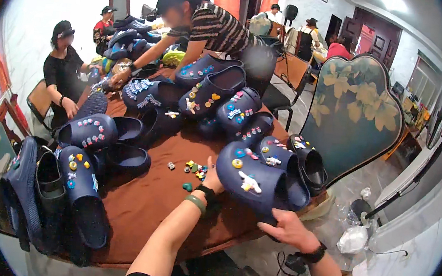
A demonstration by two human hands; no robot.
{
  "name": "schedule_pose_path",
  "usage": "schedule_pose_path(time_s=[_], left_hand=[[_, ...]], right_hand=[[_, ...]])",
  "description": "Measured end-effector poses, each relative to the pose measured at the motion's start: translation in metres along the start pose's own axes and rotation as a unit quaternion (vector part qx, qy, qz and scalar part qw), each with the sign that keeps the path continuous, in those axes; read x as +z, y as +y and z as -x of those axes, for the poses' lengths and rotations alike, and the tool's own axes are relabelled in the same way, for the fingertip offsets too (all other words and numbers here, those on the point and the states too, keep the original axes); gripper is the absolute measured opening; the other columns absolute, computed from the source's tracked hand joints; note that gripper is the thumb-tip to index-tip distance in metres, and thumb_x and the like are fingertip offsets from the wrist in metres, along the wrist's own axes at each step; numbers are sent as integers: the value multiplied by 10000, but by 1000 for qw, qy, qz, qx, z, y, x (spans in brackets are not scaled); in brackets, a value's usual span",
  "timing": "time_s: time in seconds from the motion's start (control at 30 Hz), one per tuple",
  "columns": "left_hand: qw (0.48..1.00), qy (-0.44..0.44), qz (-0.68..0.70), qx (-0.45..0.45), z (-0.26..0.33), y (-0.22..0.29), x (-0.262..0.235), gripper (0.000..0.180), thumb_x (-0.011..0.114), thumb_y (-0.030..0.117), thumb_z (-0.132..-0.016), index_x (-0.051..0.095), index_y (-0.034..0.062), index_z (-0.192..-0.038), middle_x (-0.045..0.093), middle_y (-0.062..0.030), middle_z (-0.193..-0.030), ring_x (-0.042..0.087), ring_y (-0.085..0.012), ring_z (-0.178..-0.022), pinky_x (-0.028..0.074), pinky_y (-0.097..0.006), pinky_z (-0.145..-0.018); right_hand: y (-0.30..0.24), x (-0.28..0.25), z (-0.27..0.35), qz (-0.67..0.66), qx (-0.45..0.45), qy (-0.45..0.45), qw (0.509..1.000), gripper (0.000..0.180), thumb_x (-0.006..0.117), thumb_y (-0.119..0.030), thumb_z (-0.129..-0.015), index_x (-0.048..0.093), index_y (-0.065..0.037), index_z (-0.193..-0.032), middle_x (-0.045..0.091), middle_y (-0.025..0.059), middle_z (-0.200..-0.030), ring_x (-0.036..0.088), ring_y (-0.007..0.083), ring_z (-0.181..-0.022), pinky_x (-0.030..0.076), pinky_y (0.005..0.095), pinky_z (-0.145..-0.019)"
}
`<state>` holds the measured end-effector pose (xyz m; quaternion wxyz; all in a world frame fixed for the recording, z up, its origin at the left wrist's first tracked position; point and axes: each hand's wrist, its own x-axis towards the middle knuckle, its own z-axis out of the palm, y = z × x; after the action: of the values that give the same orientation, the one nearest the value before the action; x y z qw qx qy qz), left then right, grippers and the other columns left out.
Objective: Attaching decorative plastic charms into the holes of blue clog-style shoes.
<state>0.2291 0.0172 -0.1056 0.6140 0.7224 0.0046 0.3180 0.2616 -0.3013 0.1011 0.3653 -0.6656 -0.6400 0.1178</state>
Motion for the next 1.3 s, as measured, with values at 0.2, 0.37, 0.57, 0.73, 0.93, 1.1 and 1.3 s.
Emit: schedule_pose_path(time_s=[0.2,0.37,0.57,0.73,0.93,1.1,1.3], left_hand=[[648,-65,-747,-129,11,70,7,314,503,199,-860,589,74,-1135,628,-136,-1052,538,-314,-1077,403,-587,-890],[708,25,-695,-123,16,98,21,283,501,185,-864,588,79,-1112,612,-97,-1102,545,-286,-1086,372,-600,-912],[724,10,-666,-181,55,110,-3,403,556,244,-855,530,122,-1237,453,-97,-1356,372,-384,-1269,205,-649,-1025],[751,119,-647,-59,65,118,7,405,520,299,-900,510,119,-1263,398,-170,-1399,297,-419,-1311,188,-618,-1039],[816,120,-566,-7,128,179,8,372,565,281,-874,543,107,-1202,427,-150,-1357,284,-362,-1324,163,-581,-1029],[739,283,-608,65,211,329,-28,284,611,174,-820,634,109,-1095,534,-94,-1263,398,-331,-1245,152,-531,-1038],[575,497,-649,12,304,456,-158,288,566,47,-814,605,14,-1097,568,-152,-1136,483,-336,-1121,338,-430,-998]], right_hand=[[38,28,-32,13,59,-9,998,327,661,-316,-808,580,-11,-894,597,237,-768,597,405,-715,471,443,-605],[74,42,-17,133,103,31,985,306,692,-254,-716,591,-11,-873,614,232,-711,603,420,-689,477,474,-612],[84,66,-5,177,116,8,977,284,709,-160,-660,545,34,-786,554,234,-610,568,437,-629,441,477,-570],[61,63,-2,233,64,92,966,273,717,-141,-706,529,16,-827,557,207,-747,561,404,-737,438,448,-636],[-29,65,-31,160,-33,151,975,142,658,-28,-776,538,6,-844,534,161,-822,547,329,-742,436,369,-657],[-57,125,-92,4,-171,43,984,150,685,-112,-807,583,-18,-750,586,154,-690,578,293,-586,447,348,-532],[-49,184,-163,-220,-106,13,970,211,620,-127,-880,572,0,-718,525,29,-614,473,70,-579,378,250,-515]])
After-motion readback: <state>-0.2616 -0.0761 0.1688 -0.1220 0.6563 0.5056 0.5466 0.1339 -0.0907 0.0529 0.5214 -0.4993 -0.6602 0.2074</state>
